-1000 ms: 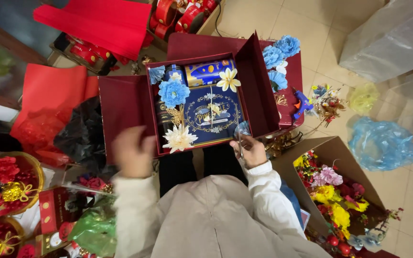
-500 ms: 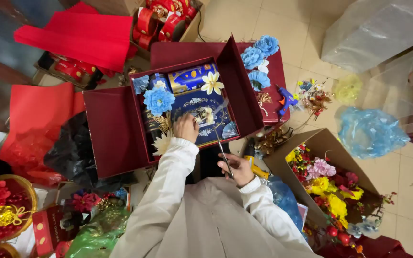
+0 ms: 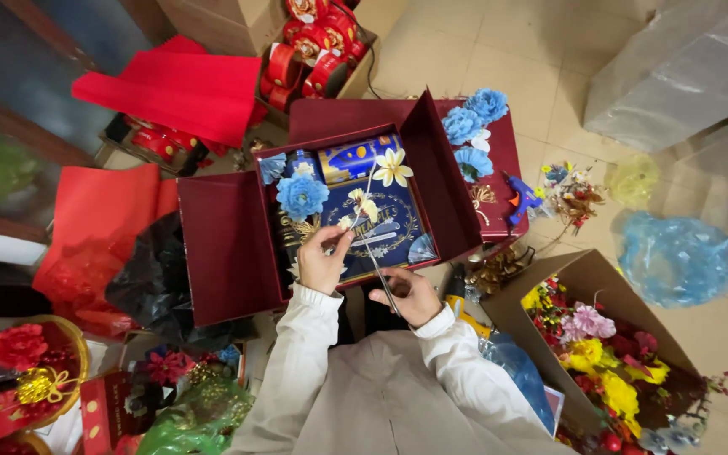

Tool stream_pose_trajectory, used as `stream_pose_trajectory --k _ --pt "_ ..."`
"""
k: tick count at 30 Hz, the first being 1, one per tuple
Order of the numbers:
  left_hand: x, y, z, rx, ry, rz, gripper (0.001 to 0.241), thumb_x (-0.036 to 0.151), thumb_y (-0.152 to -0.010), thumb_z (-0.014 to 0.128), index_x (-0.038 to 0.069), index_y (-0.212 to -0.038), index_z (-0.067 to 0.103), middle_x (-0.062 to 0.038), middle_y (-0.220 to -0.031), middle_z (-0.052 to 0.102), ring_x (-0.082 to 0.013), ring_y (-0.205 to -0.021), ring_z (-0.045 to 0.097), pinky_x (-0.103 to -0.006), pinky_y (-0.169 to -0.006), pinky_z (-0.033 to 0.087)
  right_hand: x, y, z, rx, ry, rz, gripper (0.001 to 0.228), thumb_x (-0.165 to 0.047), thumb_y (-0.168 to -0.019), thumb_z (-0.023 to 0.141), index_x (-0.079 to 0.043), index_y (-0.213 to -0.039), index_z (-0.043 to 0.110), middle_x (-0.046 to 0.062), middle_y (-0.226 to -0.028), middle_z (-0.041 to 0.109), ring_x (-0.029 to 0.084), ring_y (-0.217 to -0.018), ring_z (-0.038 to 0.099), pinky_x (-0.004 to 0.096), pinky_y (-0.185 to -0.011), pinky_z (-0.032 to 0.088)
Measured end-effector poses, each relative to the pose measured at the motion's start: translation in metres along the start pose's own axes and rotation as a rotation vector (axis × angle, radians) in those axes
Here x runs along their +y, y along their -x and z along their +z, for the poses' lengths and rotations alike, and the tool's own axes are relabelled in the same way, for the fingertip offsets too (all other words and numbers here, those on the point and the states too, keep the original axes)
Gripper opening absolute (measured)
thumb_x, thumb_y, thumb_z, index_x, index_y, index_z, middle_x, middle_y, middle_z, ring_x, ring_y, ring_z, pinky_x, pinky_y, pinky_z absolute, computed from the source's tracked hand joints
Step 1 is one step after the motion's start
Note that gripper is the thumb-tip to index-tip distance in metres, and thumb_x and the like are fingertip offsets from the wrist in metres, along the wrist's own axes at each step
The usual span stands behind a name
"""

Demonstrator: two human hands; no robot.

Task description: The person decorates a red gift box containing a blue pineapple-themed item by attaching artificial flowers and a pearl necklace. They use a hot glue gun to secure the decorations inside the box.

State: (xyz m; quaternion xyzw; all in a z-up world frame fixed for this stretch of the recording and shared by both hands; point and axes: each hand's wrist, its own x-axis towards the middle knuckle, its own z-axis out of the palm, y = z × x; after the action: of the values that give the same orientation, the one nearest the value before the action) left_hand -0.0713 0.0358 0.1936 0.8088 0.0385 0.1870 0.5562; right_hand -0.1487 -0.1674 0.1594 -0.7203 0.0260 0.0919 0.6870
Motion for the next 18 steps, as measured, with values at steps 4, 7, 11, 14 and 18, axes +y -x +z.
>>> stream_pose_trajectory --k 4,7,11,14,18 --pt "0.006 -0.004 -0.012 0.035 -0.046 0.008 0.016 0.022 -0.078 0.091 0.019 -0.09 0.081 -0.007 -0.083 0.078 -0.0268 -0.079 0.075 -0.036 -0.072 0.059 -0.014 0.0 0.002 -0.021 0.025 0.029 0.051 -0.019 -0.073 0.096 -0.001 -0.115 0.075 0.012 -0.069 0.069 0.015 -0.045 0.065 0.024 -0.041 0.055" --pt "-0.004 -0.008 -0.014 0.073 -0.07 0.015 0.016 0.022 -0.078 0.091 0.02 -0.09 0.081 -0.005 -0.083 0.078 -0.0259 -0.08 0.075 -0.0355 -0.074 0.059 -0.009 -0.005 0.001 -0.015 0.038 0.052 0.051 -0.021 -0.075 0.095 0.001 -0.115 0.074 0.013 -0.07 0.069 0.016 -0.044 0.065 0.024 -0.041 0.054" --pt "0.005 0.0 -0.016 0.051 -0.181 0.085 0.014 0.022 -0.079 0.09 0.022 -0.089 0.08 -0.001 -0.083 0.076 -0.0239 -0.083 0.073 -0.0352 -0.077 0.058 -0.004 -0.006 0.001 -0.011 0.044 0.063 0.05 -0.023 -0.075 0.095 0.0 -0.115 0.074 0.012 -0.07 0.067 0.016 -0.044 0.064 0.024 -0.041 0.055" --pt "0.008 -0.003 -0.013 0.0 -0.221 0.234 0.012 0.018 -0.081 0.088 0.021 -0.09 0.079 -0.001 -0.085 0.075 -0.0251 -0.086 0.071 -0.0363 -0.082 0.056 0.001 -0.02 -0.002 -0.017 0.051 0.047 0.051 -0.022 -0.077 0.094 0.001 -0.117 0.073 0.011 -0.07 0.067 0.016 -0.044 0.064 0.024 -0.04 0.054" --pt "-0.002 -0.004 -0.007 -0.078 -0.26 0.361 0.008 0.018 -0.088 0.082 0.02 -0.095 0.078 0.002 -0.09 0.074 -0.023 -0.093 0.069 -0.0382 -0.089 0.051 0.001 -0.024 -0.003 -0.032 0.028 0.052 0.053 -0.023 -0.078 0.092 0.002 -0.12 0.071 0.011 -0.069 0.067 0.016 -0.046 0.064 0.024 -0.041 0.055"
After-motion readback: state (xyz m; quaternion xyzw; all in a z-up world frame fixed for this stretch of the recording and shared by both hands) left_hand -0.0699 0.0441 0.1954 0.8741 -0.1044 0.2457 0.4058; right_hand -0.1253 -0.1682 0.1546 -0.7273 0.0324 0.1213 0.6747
